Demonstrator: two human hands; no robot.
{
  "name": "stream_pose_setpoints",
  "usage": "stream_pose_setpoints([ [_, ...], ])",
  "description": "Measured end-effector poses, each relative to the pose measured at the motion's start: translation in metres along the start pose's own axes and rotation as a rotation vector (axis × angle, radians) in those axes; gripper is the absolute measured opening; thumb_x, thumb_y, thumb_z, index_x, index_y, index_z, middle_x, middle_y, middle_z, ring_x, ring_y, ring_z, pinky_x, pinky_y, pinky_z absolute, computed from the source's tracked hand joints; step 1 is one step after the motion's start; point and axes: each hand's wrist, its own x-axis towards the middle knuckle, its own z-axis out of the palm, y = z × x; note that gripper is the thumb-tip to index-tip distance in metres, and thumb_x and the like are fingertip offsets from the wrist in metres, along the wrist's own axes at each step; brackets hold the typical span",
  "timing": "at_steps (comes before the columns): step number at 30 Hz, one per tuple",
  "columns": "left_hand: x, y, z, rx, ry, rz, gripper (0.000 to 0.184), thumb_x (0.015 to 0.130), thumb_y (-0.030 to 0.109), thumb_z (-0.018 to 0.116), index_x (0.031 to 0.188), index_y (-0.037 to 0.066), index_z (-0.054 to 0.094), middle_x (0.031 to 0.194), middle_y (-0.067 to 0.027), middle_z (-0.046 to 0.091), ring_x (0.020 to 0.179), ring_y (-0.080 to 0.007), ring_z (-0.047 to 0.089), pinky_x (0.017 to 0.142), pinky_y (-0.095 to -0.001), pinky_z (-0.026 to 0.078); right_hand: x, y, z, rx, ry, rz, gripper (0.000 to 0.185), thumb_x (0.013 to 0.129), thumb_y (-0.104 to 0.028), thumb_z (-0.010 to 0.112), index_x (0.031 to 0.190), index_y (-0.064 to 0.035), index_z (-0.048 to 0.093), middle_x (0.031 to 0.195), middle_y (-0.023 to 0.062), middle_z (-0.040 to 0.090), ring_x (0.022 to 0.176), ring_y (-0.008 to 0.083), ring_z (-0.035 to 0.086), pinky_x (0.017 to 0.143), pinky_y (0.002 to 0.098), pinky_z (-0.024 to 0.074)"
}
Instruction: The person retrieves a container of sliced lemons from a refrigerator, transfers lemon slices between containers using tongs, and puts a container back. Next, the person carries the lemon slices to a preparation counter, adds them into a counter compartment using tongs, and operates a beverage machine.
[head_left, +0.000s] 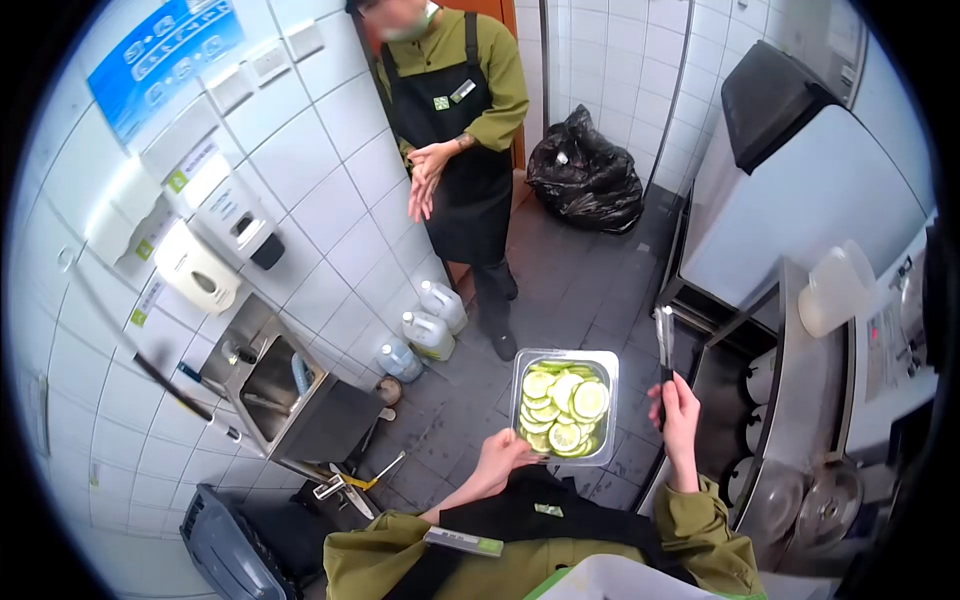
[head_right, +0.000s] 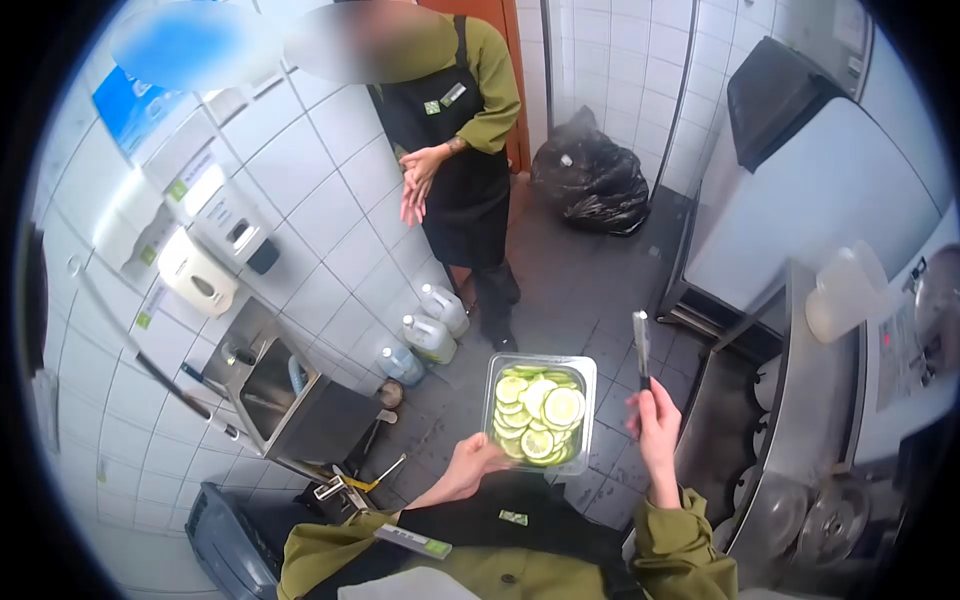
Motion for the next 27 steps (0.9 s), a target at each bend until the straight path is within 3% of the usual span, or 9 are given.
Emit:
stream_pose_setpoints([
  [5, 0.138, 0.047, 0.025, -0.067, -0.020, -0.003, 0.013, 0.078, 0.000, 0.049, 0.068, 0.003, 0.041, 0.074, -0.0085, 0.053, 0.071, -0.0199, 0.061, 0.065, -0.0306, 0.052, 0.108, 0.003, 0.039, 0.010, 0.000, 0.026, 0.041, 0.086, -0.019, 0.049, 0.118, 0.0056, 0.041, 0.079, 0.0062, 0.059, 0.051, 0.0052, 0.047, 0.042, 0.0168, 0.0352],
  [7, 0.184, 0.082, 0.041, 0.007, -0.058, -0.060, 0.005, 0.080, 0.002, 0.048, 0.077, 0.001, 0.044, 0.084, -0.0126, 0.057, 0.080, -0.0228, 0.060, 0.071, -0.0323, 0.051, 0.145, -0.012, 0.035, 0.040, 0.035, 0.044, 0.040, 0.085, -0.017, 0.050, 0.117, 0.0056, 0.042, 0.079, 0.0065, 0.059, 0.052, 0.0053, 0.047, 0.043, 0.0171, 0.0356],
  [11, 0.276, 0.150, 0.077, 0.071, -0.120, -0.087, 0.002, 0.078, 0.001, 0.047, 0.079, 0.000, 0.044, 0.087, -0.0148, 0.059, 0.080, -0.0246, 0.061, 0.073, -0.0310, 0.049, 0.206, -0.025, 0.015, -0.093, 0.287, -0.037, 0.037, 0.086, -0.017, 0.049, 0.117, 0.0023, 0.043, 0.080, 0.0062, 0.058, 0.051, 0.0046, 0.047, 0.041, 0.0163, 0.0339],
  [17, 0.393, 0.201, 0.129, -0.005, -0.133, -0.036, 0.008, 0.078, 0.001, 0.048, 0.073, 0.003, 0.043, 0.082, -0.0141, 0.059, 0.076, -0.0241, 0.062, 0.067, -0.0284, 0.051, 0.284, 0.015, -0.023, -0.030, 0.461, 0.129, 0.040, 0.084, -0.018, 0.053, 0.115, 0.0057, 0.044, 0.077, 0.0060, 0.058, 0.049, 0.0051, 0.046, 0.040, 0.0162, 0.0328],
  [21, 0.466, 0.217, 0.174, -0.061, -0.093, -0.021, 0.012, 0.078, 0.001, 0.049, 0.070, 0.005, 0.041, 0.080, -0.0135, 0.059, 0.075, -0.0238, 0.062, 0.066, -0.0289, 0.051, 0.380, 0.034, -0.057, -0.080, 0.371, 0.187, 0.038, 0.085, -0.018, 0.052, 0.116, 0.0039, 0.045, 0.080, 0.0060, 0.059, 0.051, 0.0053, 0.047, 0.042, 0.0162, 0.0342],
  [27, 0.547, 0.259, 0.204, -0.097, 0.011, -0.002, 0.010, 0.078, 0.001, 0.049, 0.071, 0.004, 0.043, 0.078, -0.0100, 0.058, 0.073, -0.0220, 0.061, 0.071, -0.0308, 0.050, 0.571, 0.001, -0.064, -0.116, 0.122, 0.082, 0.039, 0.084, -0.016, 0.052, 0.118, 0.0018, 0.045, 0.080, 0.0050, 0.059, 0.053, 0.0045, 0.047, 0.045, 0.0167, 0.0350],
])
